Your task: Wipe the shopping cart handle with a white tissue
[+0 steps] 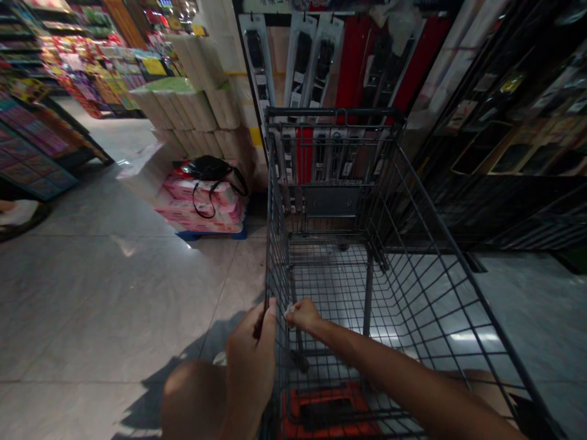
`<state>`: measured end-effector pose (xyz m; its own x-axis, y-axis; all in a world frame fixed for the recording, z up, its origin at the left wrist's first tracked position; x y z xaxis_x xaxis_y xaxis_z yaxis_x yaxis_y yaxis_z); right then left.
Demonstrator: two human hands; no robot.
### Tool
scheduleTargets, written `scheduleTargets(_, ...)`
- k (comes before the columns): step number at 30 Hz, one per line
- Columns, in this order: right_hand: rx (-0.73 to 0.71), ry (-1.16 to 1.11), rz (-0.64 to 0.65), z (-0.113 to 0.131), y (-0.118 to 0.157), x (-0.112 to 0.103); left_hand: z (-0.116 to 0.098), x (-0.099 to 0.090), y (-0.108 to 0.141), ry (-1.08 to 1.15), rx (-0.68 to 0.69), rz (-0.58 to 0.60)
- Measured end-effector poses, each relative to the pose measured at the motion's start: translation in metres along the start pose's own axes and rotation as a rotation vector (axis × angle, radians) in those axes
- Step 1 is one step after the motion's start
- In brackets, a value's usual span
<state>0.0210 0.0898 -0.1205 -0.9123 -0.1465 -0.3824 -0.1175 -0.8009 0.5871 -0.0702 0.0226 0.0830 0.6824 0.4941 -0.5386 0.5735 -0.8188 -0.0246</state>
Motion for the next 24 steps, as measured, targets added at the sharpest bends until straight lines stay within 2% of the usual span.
scheduleTargets(4, 0.018, 0.072, -0.069, 0.001, -0.008, 0.003, 0.011, 0.009, -0.003, 0.047, 0.008, -0.042)
scheduleTargets(7, 0.046, 0.021, -0.051, 0.002, -0.005, 0.002, 0.023, 0.016, -0.006, 0.076, 0.007, -0.030)
scheduleTargets(13, 0.122, -0.166, 0.083, 0.007, 0.006, -0.010, 0.030, 0.017, -0.006, 0.101, -0.012, -0.029)
scheduleTargets(17, 0.092, -0.315, 0.279, 0.026, -0.007, -0.024, 0.024, 0.015, -0.005, 0.093, 0.007, -0.024)
scheduleTargets(18, 0.079, -0.351, 0.265, 0.031, -0.014, -0.029, 0.023, 0.015, -0.005, 0.089, 0.008, -0.025)
scheduleTargets(21, 0.046, -0.365, 0.063, 0.033, -0.035, -0.042, 0.019, 0.013, -0.004, 0.074, -0.010, -0.023)
scheduleTargets(24, 0.046, -0.295, -0.040, 0.016, -0.045, -0.036, 0.017, 0.012, -0.004, 0.074, -0.027, -0.026)
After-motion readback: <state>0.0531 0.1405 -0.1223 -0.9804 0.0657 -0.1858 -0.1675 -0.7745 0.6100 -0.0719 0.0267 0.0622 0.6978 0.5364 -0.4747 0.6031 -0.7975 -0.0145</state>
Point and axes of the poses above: each hand's wrist, its own y-axis away from the middle knuckle, its own x-axis out of the palm, z = x × y, the point moved 3 cm from there along -y, towards the middle knuckle, and after that the axes turned 13 degrees about -z, right-handed, at the moved point
